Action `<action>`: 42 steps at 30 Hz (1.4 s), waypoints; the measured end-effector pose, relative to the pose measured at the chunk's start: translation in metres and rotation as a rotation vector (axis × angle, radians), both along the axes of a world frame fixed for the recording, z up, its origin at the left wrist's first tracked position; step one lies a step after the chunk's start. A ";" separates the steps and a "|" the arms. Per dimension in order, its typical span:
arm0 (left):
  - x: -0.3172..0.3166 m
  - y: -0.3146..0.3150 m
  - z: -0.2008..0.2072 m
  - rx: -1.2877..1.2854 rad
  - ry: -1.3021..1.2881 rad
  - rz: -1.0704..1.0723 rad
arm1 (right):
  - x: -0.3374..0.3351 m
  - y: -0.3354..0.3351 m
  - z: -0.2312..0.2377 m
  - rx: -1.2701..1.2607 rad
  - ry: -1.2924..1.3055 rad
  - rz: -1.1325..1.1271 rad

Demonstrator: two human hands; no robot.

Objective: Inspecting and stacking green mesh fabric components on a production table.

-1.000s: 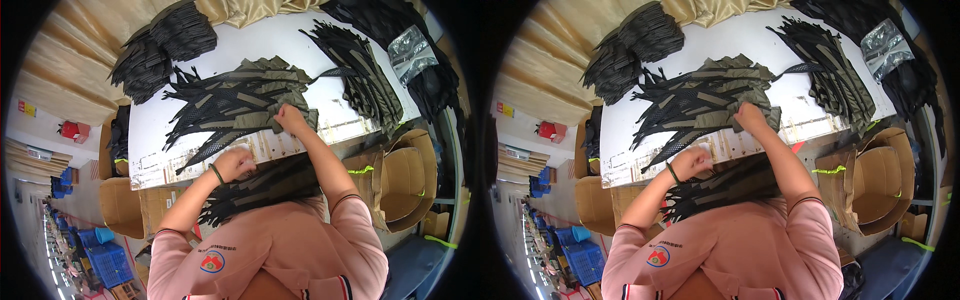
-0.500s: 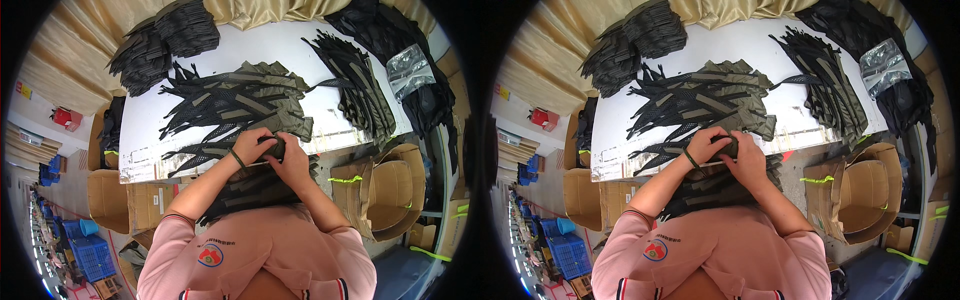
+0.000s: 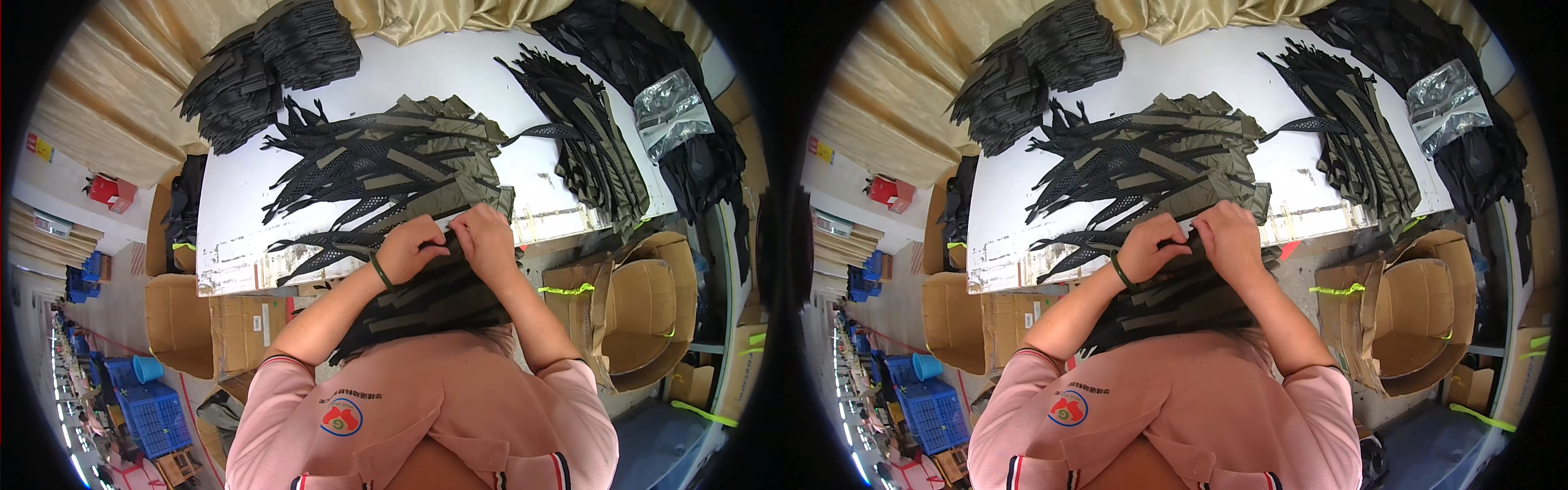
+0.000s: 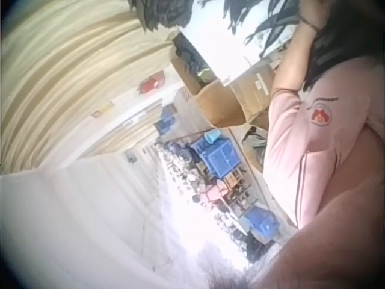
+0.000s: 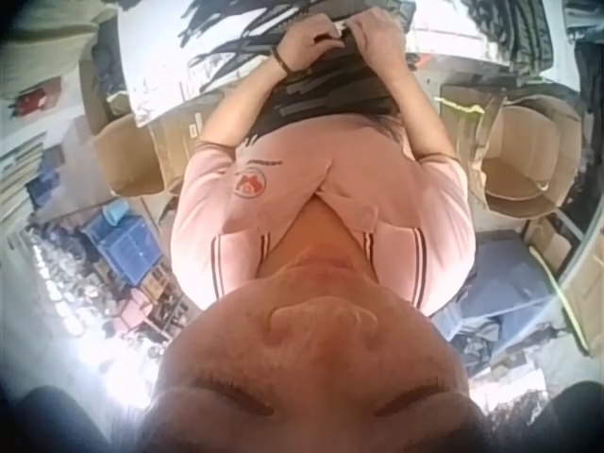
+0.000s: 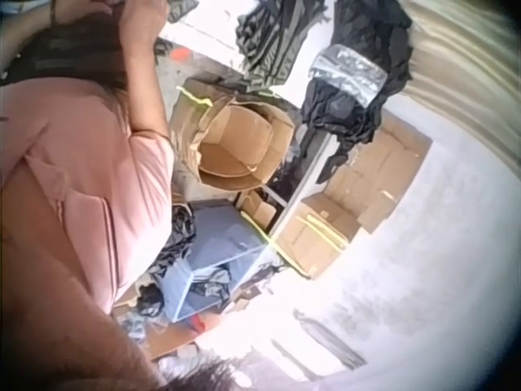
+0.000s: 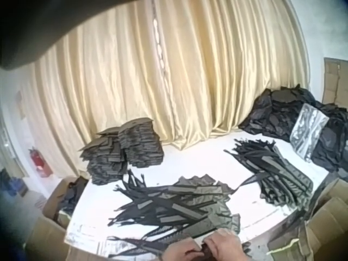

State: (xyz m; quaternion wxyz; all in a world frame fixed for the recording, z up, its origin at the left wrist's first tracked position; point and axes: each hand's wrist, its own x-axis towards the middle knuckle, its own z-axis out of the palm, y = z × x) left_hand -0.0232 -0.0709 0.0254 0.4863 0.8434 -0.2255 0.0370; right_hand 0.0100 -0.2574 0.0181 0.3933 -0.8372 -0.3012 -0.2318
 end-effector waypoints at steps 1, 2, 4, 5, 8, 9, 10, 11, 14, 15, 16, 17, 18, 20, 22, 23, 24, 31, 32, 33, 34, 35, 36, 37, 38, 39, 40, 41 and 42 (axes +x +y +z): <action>-0.003 -0.002 0.002 -0.011 -0.088 -0.057 | 0.000 0.000 0.000 -0.014 0.004 -0.047; -0.008 -0.003 0.007 -0.023 -0.099 -0.103 | -0.001 -0.001 -0.003 -0.016 0.007 -0.049; -0.013 -0.001 0.007 0.003 -0.114 -0.120 | -0.003 -0.004 -0.012 0.345 0.679 0.064; -0.015 0.001 0.007 0.032 -0.132 -0.135 | -0.004 -0.006 -0.013 0.343 0.684 0.065; -0.014 0.008 0.008 0.097 -0.176 -0.067 | -0.009 -0.011 -0.010 0.839 1.319 0.156; -0.013 0.009 0.005 0.096 -0.173 -0.067 | -0.012 -0.010 -0.013 0.838 1.322 0.154; -0.012 0.009 0.004 0.109 -0.116 -0.061 | -0.015 -0.010 -0.016 0.859 1.363 0.153; -0.012 0.009 0.003 0.122 -0.059 -0.054 | -0.019 -0.008 -0.018 0.879 1.403 0.152; -0.014 0.003 0.005 0.186 0.057 -0.089 | -0.034 0.005 -0.021 0.824 1.371 0.245; -0.013 0.003 0.009 0.186 0.058 -0.091 | -0.034 0.004 -0.020 0.826 1.371 0.243; -0.013 0.003 0.014 0.152 0.212 -0.064 | -0.033 0.002 -0.017 0.852 1.345 0.279; -0.012 0.003 0.017 0.118 0.365 -0.038 | -0.032 0.000 -0.016 0.877 1.318 0.314; -0.012 0.005 0.016 0.119 0.365 -0.040 | -0.027 -0.008 -0.029 0.927 1.331 0.461; -0.011 0.009 0.016 -0.162 0.406 -0.049 | -0.024 -0.010 -0.025 0.830 1.262 0.448; -0.007 0.015 0.018 -0.151 0.324 -0.064 | -0.021 -0.018 -0.022 0.599 1.246 0.540; -0.004 0.018 0.020 -0.142 0.241 -0.079 | -0.023 -0.019 -0.026 0.602 1.245 0.537; 0.000 0.021 0.023 -0.079 0.173 -0.098 | -0.028 -0.019 -0.032 0.673 1.353 0.646; 0.008 0.024 0.027 -0.087 0.081 -0.066 | -0.035 -0.003 -0.014 1.051 1.432 0.732; 0.007 0.024 0.027 -0.086 0.082 -0.067 | -0.034 -0.003 -0.012 1.076 1.418 0.671; 0.007 0.025 0.028 -0.122 0.167 -0.102 | -0.033 -0.002 -0.015 1.078 1.418 0.670; 0.007 0.025 0.028 -0.157 0.254 -0.139 | -0.032 -0.001 -0.022 0.870 1.293 0.506; 0.005 0.021 0.030 -0.158 0.256 -0.144 | -0.031 -0.001 -0.030 0.664 1.159 0.345; 0.002 0.014 0.033 -0.077 0.355 -0.168 | -0.031 0.000 -0.043 0.666 1.160 0.339; 0.000 0.011 0.035 0.006 0.451 -0.186 | -0.031 0.005 -0.047 0.638 1.002 0.299; 0.001 0.012 0.030 -0.019 0.395 -0.143 | -0.030 0.008 -0.050 0.609 0.845 0.259; 0.005 0.014 0.025 -0.019 0.395 -0.142 | -0.030 0.002 -0.050 0.609 0.844 0.259; 0.008 0.020 0.019 0.045 0.389 -0.089 | -0.029 -0.002 -0.028 0.753 0.998 0.278; 0.010 0.024 0.015 0.110 0.384 -0.039 | -0.029 -0.007 -0.016 0.899 1.150 0.293; 0.009 0.026 0.011 0.088 0.390 0.007 | -0.027 -0.011 -0.016 0.964 1.074 0.339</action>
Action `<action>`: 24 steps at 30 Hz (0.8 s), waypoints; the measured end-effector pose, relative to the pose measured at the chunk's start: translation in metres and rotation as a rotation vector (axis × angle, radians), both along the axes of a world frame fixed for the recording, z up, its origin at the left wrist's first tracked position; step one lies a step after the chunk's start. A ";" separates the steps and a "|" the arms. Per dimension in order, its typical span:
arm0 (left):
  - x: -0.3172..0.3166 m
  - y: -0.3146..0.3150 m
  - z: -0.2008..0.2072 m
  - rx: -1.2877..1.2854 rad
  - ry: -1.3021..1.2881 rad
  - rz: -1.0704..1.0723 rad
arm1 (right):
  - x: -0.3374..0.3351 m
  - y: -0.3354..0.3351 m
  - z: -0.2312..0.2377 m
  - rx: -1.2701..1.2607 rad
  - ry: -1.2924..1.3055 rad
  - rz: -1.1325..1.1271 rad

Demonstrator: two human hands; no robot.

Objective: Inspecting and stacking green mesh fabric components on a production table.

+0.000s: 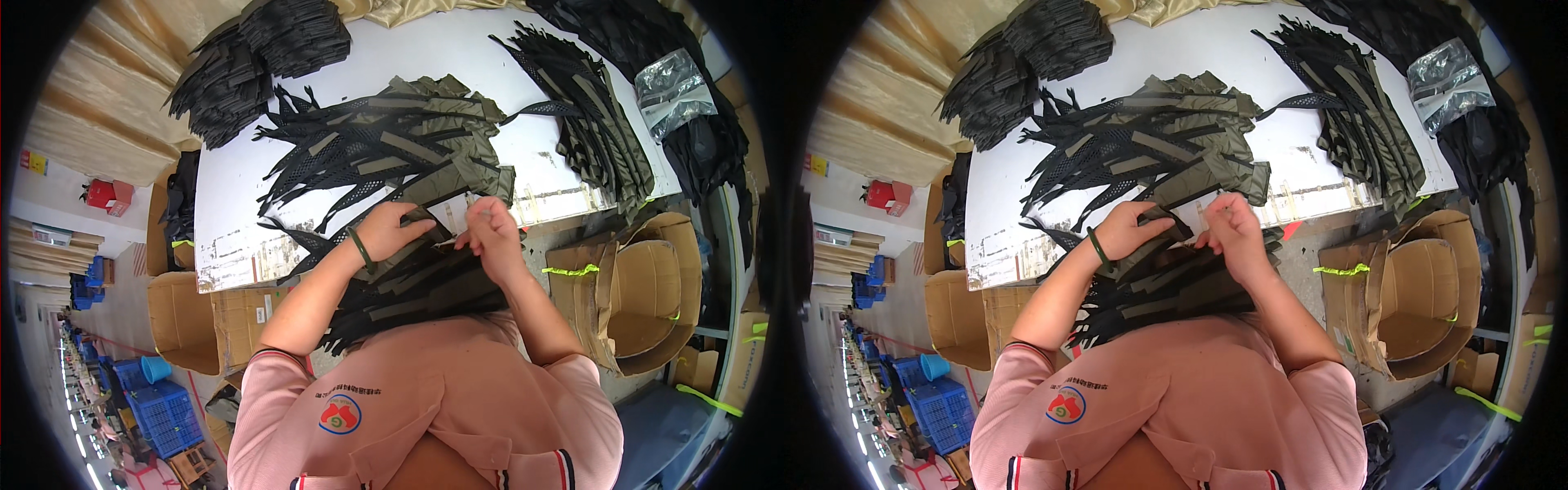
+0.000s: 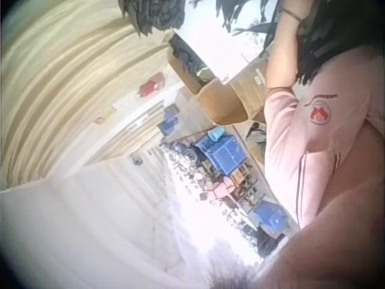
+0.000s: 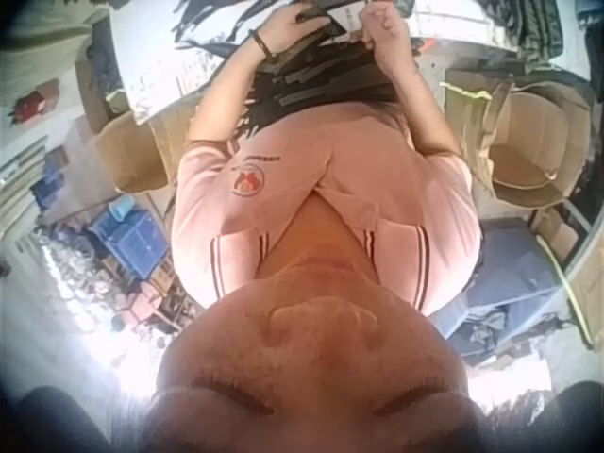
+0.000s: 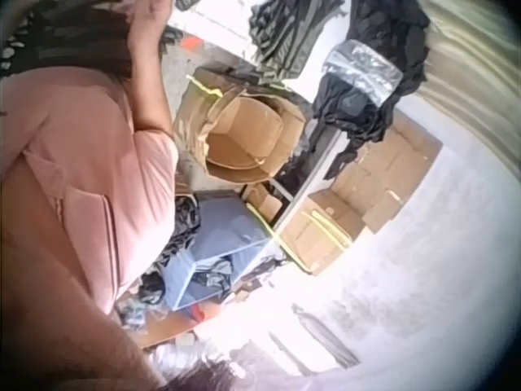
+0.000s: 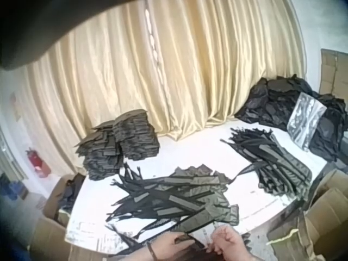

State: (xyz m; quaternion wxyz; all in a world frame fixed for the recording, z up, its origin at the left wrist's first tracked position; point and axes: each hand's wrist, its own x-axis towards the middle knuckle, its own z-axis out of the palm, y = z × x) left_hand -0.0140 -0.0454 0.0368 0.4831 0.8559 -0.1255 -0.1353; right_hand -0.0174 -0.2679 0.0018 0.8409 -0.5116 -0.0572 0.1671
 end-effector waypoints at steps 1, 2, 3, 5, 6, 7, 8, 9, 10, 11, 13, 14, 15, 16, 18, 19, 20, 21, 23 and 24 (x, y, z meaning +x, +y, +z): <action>0.000 0.001 -0.001 0.000 0.001 -0.002 | 0.001 -0.001 0.005 0.000 0.001 -0.002; 0.000 0.002 -0.001 -0.054 0.078 0.035 | 0.002 -0.001 0.015 -0.122 -0.067 -0.022; 0.000 0.002 -0.001 -0.107 0.155 0.073 | 0.002 -0.001 0.020 -0.244 -0.135 -0.042; 0.001 -0.001 -0.002 -0.141 0.184 0.074 | -0.002 0.007 0.010 -0.404 -0.425 -0.066; 0.002 -0.003 -0.003 -0.174 0.213 0.080 | -0.003 0.009 0.007 -0.549 -0.578 -0.051; 0.001 -0.004 -0.001 -0.174 0.214 0.080 | -0.003 0.011 0.006 -0.693 -0.731 -0.031; 0.000 -0.006 0.002 -0.213 0.234 0.080 | -0.003 0.011 0.009 -0.659 -0.517 0.019; 0.000 -0.008 0.005 -0.253 0.255 0.079 | 0.000 0.009 0.006 -0.659 -0.516 0.019; -0.001 -0.009 0.007 -0.253 0.255 0.081 | 0.005 0.008 0.007 -0.495 -0.321 0.074; -0.001 -0.010 0.008 -0.274 0.263 0.098 | 0.008 0.008 0.010 -0.331 -0.127 0.126; -0.001 -0.009 0.005 -0.295 0.271 0.113 | 0.004 0.011 0.024 -0.317 -0.188 0.121; 0.000 -0.007 0.000 -0.234 0.303 0.110 | 0.001 0.014 0.031 -0.370 -0.233 0.218; 0.000 -0.004 -0.003 -0.172 0.335 0.106 | -0.002 0.015 0.035 -0.422 -0.278 0.315; 0.000 -0.004 0.000 -0.173 0.337 0.101 | -0.002 0.014 0.031 -0.534 -0.353 0.322; -0.008 -0.002 0.006 -0.173 0.206 -0.132 | 0.003 0.001 0.033 -0.498 -0.208 0.293; -0.015 0.003 0.002 -0.174 0.204 -0.129 | 0.006 -0.008 0.034 -0.457 -0.072 0.273; -0.023 0.013 -0.004 -0.117 0.201 -0.238 | 0.007 -0.022 0.036 -0.425 -0.091 0.238; -0.032 0.021 -0.010 -0.061 0.198 -0.347 | 0.008 -0.039 0.038 -0.457 -0.004 0.250; -0.050 0.036 -0.014 0.129 0.122 -0.428 | 0.013 -0.084 0.035 -0.548 0.075 0.450; -0.060 0.044 -0.026 0.202 0.248 -0.441 | 0.013 -0.102 0.027 -0.628 0.126 0.574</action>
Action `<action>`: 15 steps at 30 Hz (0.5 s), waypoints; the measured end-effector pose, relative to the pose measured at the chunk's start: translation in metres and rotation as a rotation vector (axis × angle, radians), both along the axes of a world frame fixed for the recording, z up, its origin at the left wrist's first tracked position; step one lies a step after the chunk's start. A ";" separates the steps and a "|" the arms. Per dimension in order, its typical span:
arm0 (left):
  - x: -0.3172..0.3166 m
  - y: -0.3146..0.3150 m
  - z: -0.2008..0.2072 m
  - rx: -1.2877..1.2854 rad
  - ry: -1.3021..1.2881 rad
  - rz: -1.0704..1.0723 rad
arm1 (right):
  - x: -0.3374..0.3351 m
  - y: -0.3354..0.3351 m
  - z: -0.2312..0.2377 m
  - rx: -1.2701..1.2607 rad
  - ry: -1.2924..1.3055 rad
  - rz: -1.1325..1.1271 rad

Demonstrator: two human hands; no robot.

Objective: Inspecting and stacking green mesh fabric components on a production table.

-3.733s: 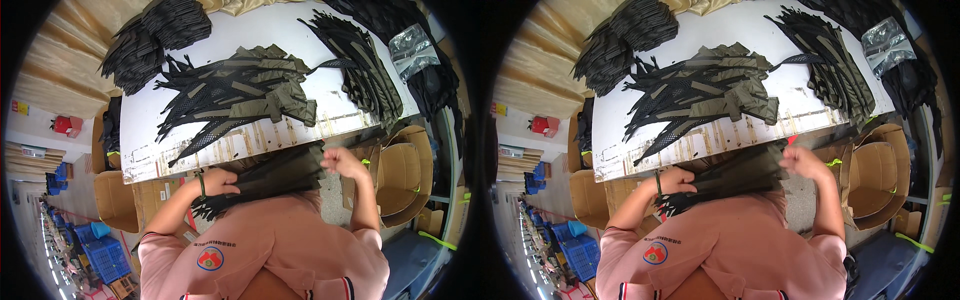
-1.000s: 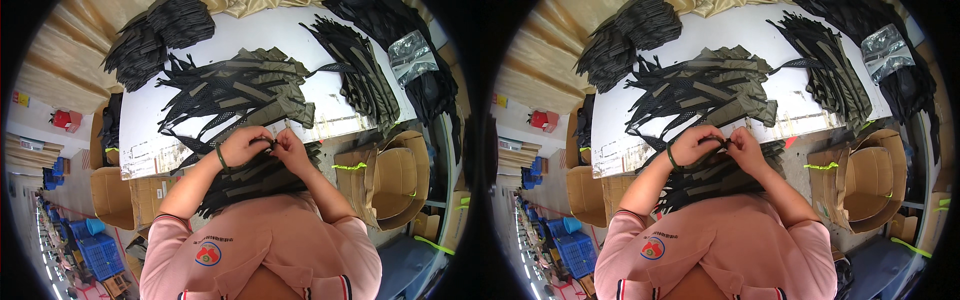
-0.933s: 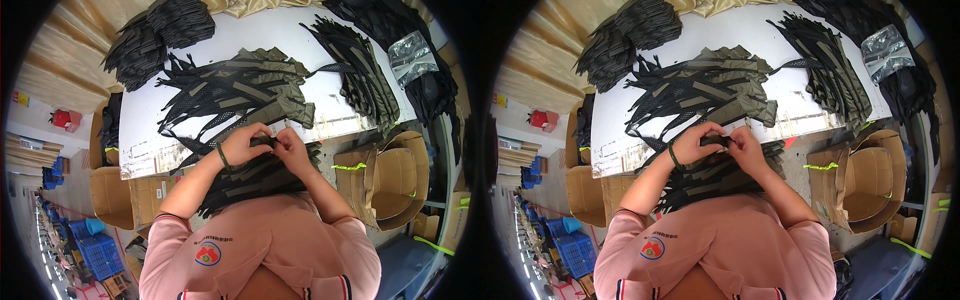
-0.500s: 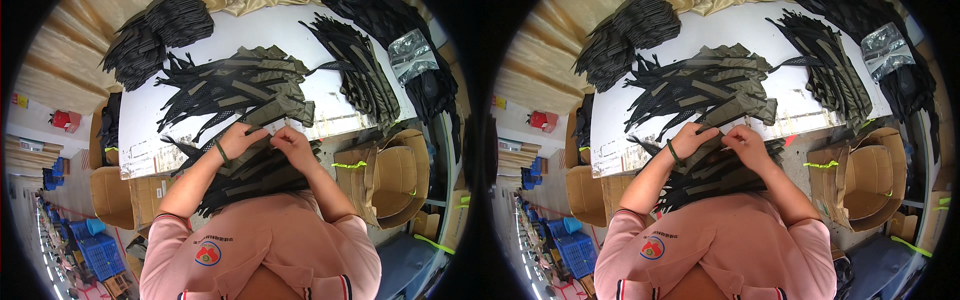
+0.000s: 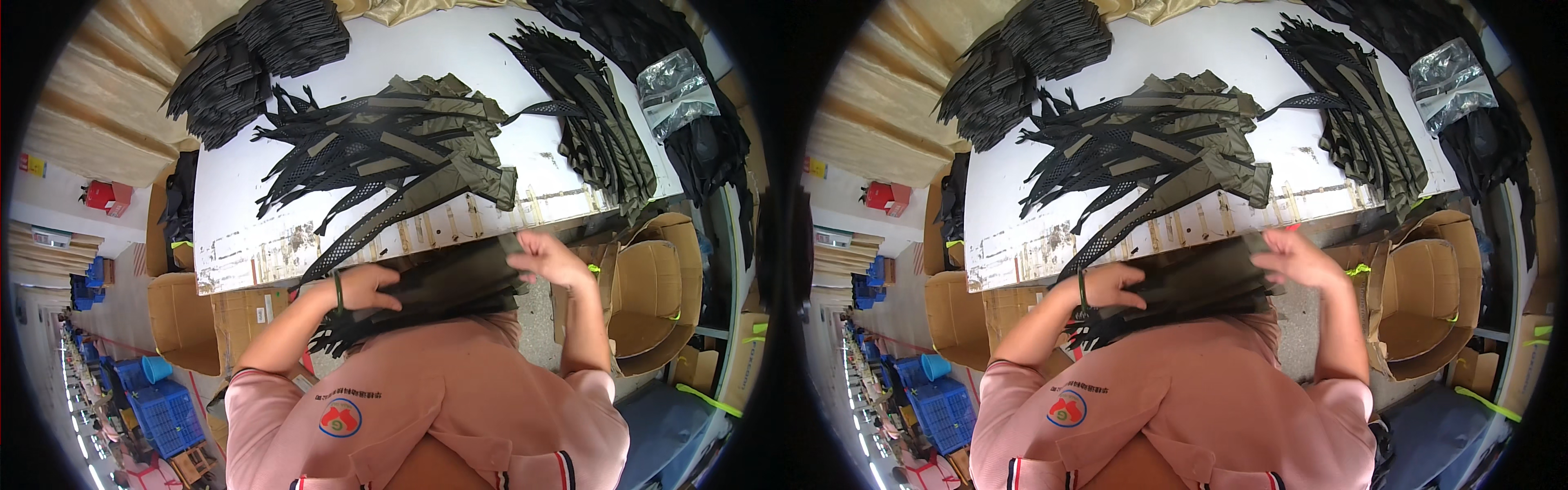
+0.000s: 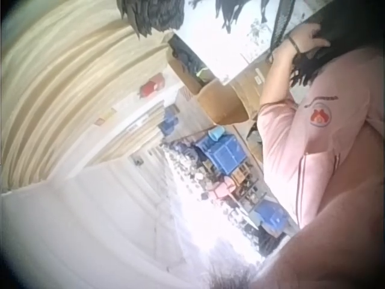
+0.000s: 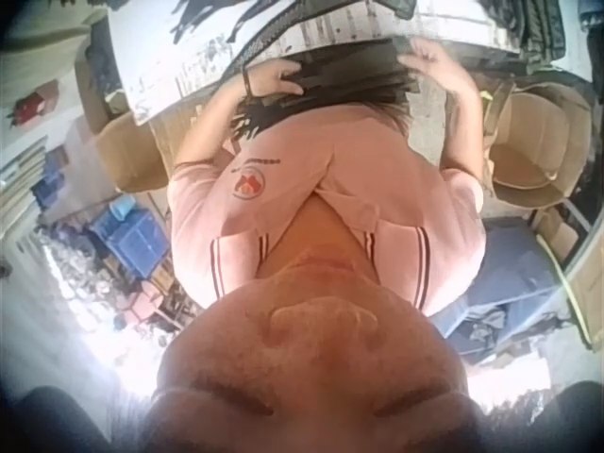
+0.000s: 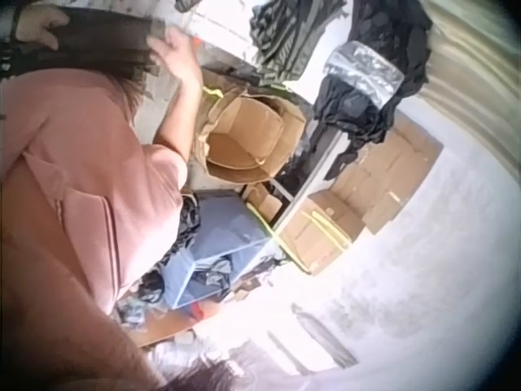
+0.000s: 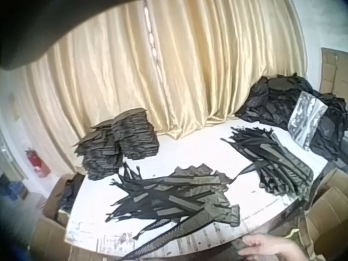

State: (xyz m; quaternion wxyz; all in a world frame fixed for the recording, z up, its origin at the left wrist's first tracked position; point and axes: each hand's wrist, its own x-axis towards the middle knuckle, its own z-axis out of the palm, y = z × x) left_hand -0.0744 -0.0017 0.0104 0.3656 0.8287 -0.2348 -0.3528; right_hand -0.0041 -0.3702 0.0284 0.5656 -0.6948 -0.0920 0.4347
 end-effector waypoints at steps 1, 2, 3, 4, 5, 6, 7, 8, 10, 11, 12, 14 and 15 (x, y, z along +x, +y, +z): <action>-0.012 0.008 -0.021 0.002 -0.020 -0.037 | -0.001 -0.010 -0.002 -0.004 -0.002 -0.002; -0.020 0.005 -0.027 0.100 0.003 -0.051 | -0.003 -0.017 -0.005 -0.416 -0.121 0.178; -0.027 0.003 -0.033 0.198 0.026 -0.065 | -0.003 -0.019 -0.007 -0.828 -0.241 0.359; -0.035 0.000 -0.041 0.199 0.026 -0.065 | -0.002 -0.017 -0.009 -0.828 -0.241 0.358; -0.040 -0.005 -0.048 0.261 -0.030 -0.073 | 0.001 -0.010 -0.011 -0.799 -0.467 0.191; -0.043 -0.009 -0.055 0.325 -0.087 -0.080 | 0.005 0.000 -0.013 -0.757 -0.691 0.021; -0.039 -0.012 -0.055 0.326 -0.092 -0.080 | 0.013 0.013 -0.015 -0.657 -0.732 -0.116; -0.034 -0.016 -0.054 0.361 -0.080 -0.126 | 0.025 0.030 -0.015 -0.555 -0.770 -0.256; -0.027 -0.020 -0.048 0.406 -0.075 -0.168 | 0.054 0.062 -0.020 -0.493 -0.793 -0.343; -0.023 -0.023 -0.042 0.417 -0.097 -0.217 | 0.069 0.075 -0.036 -0.499 -0.972 -0.384; -0.019 -0.025 -0.037 0.428 -0.117 -0.270 | 0.083 0.084 -0.053 -0.505 -1.149 -0.427; -0.013 -0.025 -0.034 0.339 -0.165 -0.201 | 0.105 0.095 -0.066 -0.601 -1.100 -0.384; -0.008 -0.025 -0.033 0.241 -0.206 -0.135 | 0.111 0.097 -0.071 -0.702 -1.043 -0.333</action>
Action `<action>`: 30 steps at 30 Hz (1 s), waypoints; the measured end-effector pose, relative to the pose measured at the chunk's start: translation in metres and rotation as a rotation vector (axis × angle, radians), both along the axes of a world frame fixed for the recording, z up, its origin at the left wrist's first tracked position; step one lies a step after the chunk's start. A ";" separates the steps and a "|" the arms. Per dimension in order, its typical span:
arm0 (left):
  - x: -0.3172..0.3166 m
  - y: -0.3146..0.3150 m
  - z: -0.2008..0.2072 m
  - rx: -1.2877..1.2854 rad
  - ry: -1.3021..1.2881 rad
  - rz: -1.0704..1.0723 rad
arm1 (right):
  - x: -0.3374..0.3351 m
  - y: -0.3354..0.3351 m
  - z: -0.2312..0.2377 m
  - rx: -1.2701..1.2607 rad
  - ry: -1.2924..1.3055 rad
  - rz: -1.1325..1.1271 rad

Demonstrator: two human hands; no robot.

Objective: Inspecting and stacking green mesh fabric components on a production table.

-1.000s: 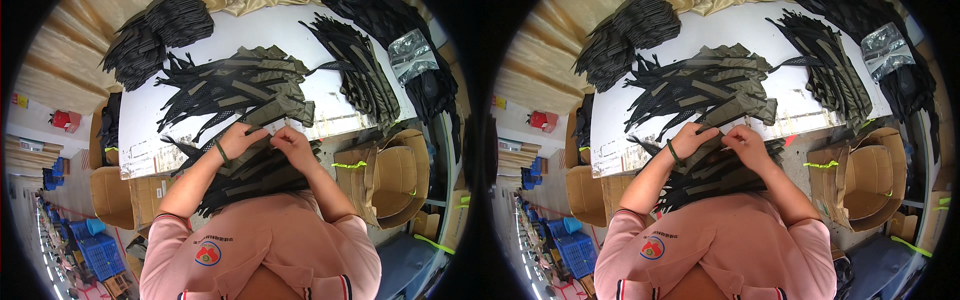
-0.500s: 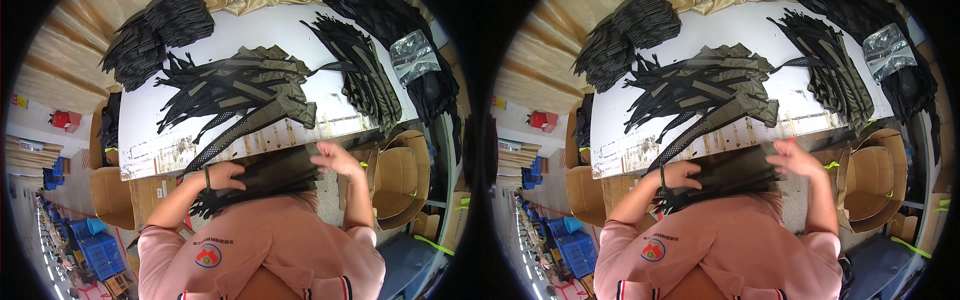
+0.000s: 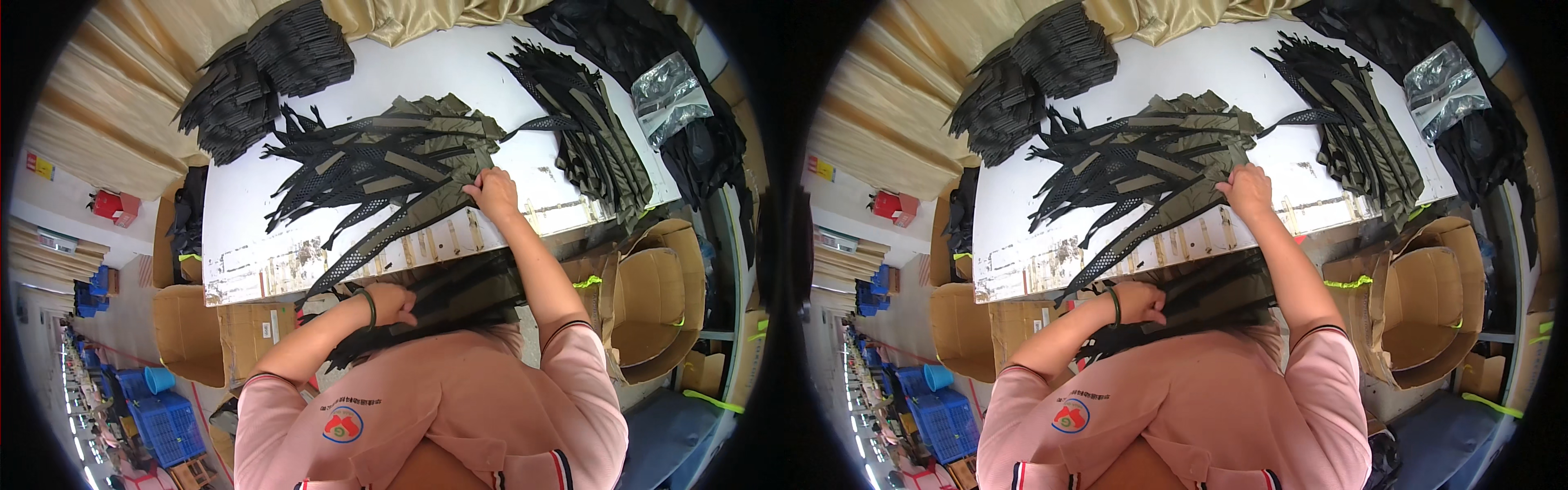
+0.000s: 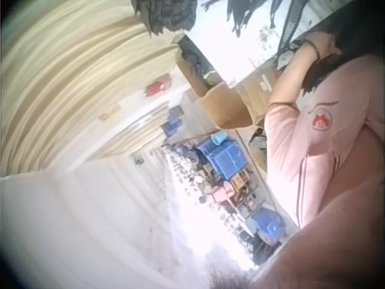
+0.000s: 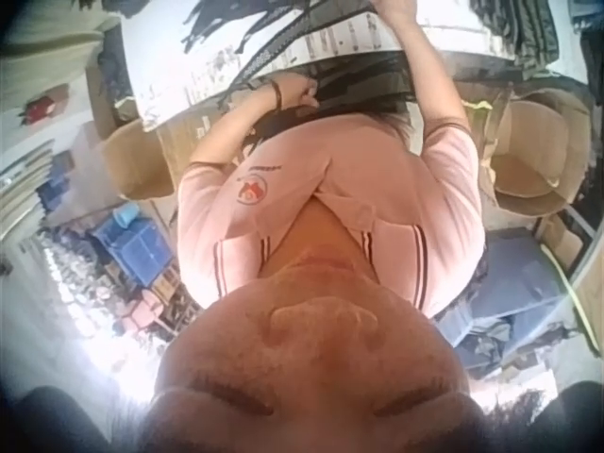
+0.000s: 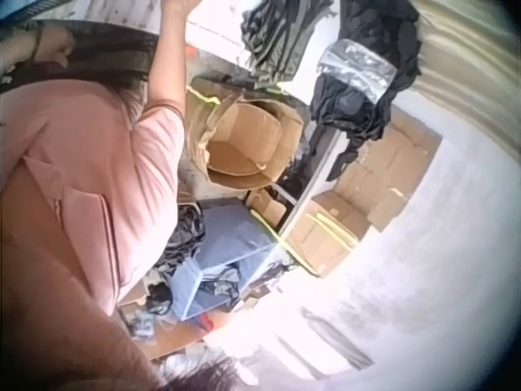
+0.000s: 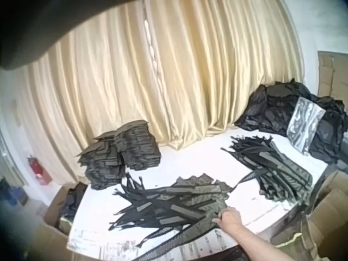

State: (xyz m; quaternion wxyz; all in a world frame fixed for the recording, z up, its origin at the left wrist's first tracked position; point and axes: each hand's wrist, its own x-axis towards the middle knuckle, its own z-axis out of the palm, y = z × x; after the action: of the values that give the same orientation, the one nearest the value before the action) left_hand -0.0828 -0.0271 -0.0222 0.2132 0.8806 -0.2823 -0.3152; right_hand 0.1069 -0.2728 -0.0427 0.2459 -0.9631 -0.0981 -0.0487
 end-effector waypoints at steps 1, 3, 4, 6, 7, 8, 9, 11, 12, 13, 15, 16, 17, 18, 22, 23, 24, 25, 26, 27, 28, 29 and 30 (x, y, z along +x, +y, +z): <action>0.006 -0.004 0.013 -0.091 -0.074 0.086 | 0.003 0.000 -0.006 0.052 -0.026 0.013; 0.017 -0.005 0.026 -0.255 -0.252 0.324 | -0.012 0.002 0.008 0.134 -0.050 0.074; 0.024 -0.006 0.027 -0.358 -0.444 0.407 | -0.023 0.000 0.015 0.210 -0.066 0.123; 0.044 -0.006 0.036 -0.377 -0.685 0.451 | -0.048 -0.002 0.022 0.323 -0.039 0.204; 0.055 -0.008 0.040 -0.394 -0.920 0.482 | -0.065 -0.002 0.033 0.515 0.124 0.222; 0.062 -0.010 0.040 -0.400 -0.917 0.485 | -0.080 -0.002 0.040 0.707 0.291 0.236; 0.069 -0.014 0.040 -0.471 -0.806 0.460 | -0.092 -0.002 0.040 0.757 0.258 0.268; 0.076 -0.023 0.039 -0.644 -0.335 0.454 | -0.110 -0.003 0.048 0.759 0.140 0.289; 0.074 -0.030 0.038 -0.650 -0.329 0.453 | -0.115 -0.003 0.052 0.753 0.142 0.284; 0.075 -0.037 0.041 -0.630 -0.188 0.519 | -0.119 -0.002 0.055 0.612 -0.074 0.233; 0.074 -0.047 0.036 -0.683 -0.047 0.612 | -0.127 0.004 0.075 0.397 -0.255 0.203; 0.073 -0.052 0.037 -0.684 -0.042 0.607 | -0.128 0.004 0.075 0.395 -0.253 0.196; 0.072 -0.055 0.040 -0.684 -0.019 0.610 | -0.127 0.005 0.075 0.336 -0.264 0.256; 0.071 -0.058 0.041 -0.683 0.003 0.614 | -0.126 0.004 0.074 0.277 -0.274 0.317; 0.063 -0.055 0.030 -0.709 -0.059 0.645 | -0.120 0.000 0.047 0.225 -0.232 0.347; 0.062 -0.054 0.032 -0.678 -0.045 0.646 | -0.120 0.000 0.046 0.228 -0.230 0.348; 0.061 -0.053 0.034 -0.646 -0.030 0.646 | -0.120 0.000 0.046 0.239 -0.225 0.374; 0.059 -0.052 0.033 -0.644 -0.031 0.648 | -0.120 0.001 0.046 0.249 -0.222 0.403; 0.058 -0.050 0.033 -0.620 -0.039 0.645 | -0.119 0.000 0.047 0.251 -0.221 0.405; 0.057 -0.048 0.033 -0.596 -0.046 0.640 | -0.117 0.000 0.048 0.273 -0.224 0.444; 0.056 -0.048 0.033 -0.596 -0.044 0.641 | -0.116 -0.001 0.048 0.293 -0.224 0.482; 0.054 -0.047 0.035 -0.607 -0.024 0.635 | -0.115 -0.003 0.050 0.293 -0.222 0.482; 0.053 -0.047 0.035 -0.618 -0.004 0.628 | -0.113 -0.004 0.052 0.243 -0.175 0.519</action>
State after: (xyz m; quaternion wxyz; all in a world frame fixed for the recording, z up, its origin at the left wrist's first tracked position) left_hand -0.0296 -0.0745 0.0129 0.5514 0.8193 -0.0825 -0.1341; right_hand -0.0061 -0.2771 0.0094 0.3544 -0.8614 -0.3553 -0.0784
